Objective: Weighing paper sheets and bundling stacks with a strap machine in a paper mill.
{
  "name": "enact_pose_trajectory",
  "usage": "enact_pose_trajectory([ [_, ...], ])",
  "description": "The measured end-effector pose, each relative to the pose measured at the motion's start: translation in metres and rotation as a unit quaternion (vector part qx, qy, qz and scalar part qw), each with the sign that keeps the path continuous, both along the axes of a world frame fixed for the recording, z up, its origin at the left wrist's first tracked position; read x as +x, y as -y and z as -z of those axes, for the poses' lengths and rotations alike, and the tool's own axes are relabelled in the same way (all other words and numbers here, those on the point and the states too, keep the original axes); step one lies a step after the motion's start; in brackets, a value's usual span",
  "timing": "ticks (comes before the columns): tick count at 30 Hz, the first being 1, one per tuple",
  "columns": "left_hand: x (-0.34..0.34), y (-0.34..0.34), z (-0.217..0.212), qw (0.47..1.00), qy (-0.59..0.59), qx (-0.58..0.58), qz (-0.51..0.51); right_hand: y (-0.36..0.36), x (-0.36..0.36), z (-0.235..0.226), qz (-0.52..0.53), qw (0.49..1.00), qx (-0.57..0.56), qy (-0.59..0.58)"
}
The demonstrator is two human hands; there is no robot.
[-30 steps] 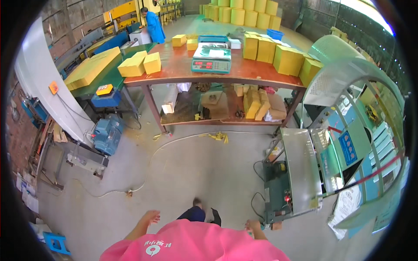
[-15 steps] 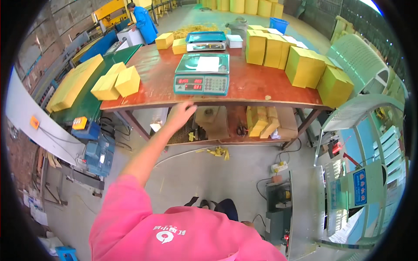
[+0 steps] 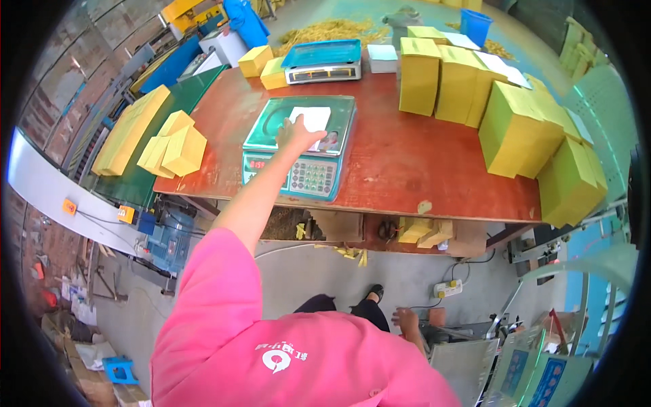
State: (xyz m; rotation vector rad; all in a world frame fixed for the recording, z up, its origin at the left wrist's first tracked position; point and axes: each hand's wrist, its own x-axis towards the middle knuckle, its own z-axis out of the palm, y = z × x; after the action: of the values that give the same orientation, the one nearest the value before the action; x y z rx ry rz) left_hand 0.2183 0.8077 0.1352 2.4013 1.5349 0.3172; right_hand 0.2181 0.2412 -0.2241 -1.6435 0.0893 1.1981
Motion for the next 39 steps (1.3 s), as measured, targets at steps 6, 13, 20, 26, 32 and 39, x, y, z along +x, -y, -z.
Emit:
enact_pose_trajectory([
  [6, -0.006, -0.006, 0.012, 0.998, 0.030, 0.056, 0.018, -0.076, 0.066, -0.059, -0.028, 0.999, 0.008, 0.023],
  [13, -0.024, -0.020, 0.005, 0.978, 0.197, -0.059, 0.026, -0.148, 0.101, -0.167, -0.137, 0.987, 0.065, 0.055],
  [20, -0.044, -0.017, -0.007, 0.944, 0.296, -0.148, -0.006, -0.295, 0.123, -0.330, -0.227, 0.857, 0.300, 0.351],
  [26, -0.041, -0.019, -0.005, 0.961, 0.269, 0.001, 0.062, -0.420, 0.123, -0.368, -0.214, 0.814, 0.262, 0.473],
  [32, -0.035, -0.029, -0.007, 0.947, 0.277, -0.092, 0.133, -0.468, 0.116, -0.340, -0.208, 0.626, 0.155, 0.736],
  [39, -0.025, -0.044, -0.013, 0.955, 0.172, -0.039, 0.239, -0.480, 0.105, -0.327, -0.208, 0.640, 0.145, 0.725],
])
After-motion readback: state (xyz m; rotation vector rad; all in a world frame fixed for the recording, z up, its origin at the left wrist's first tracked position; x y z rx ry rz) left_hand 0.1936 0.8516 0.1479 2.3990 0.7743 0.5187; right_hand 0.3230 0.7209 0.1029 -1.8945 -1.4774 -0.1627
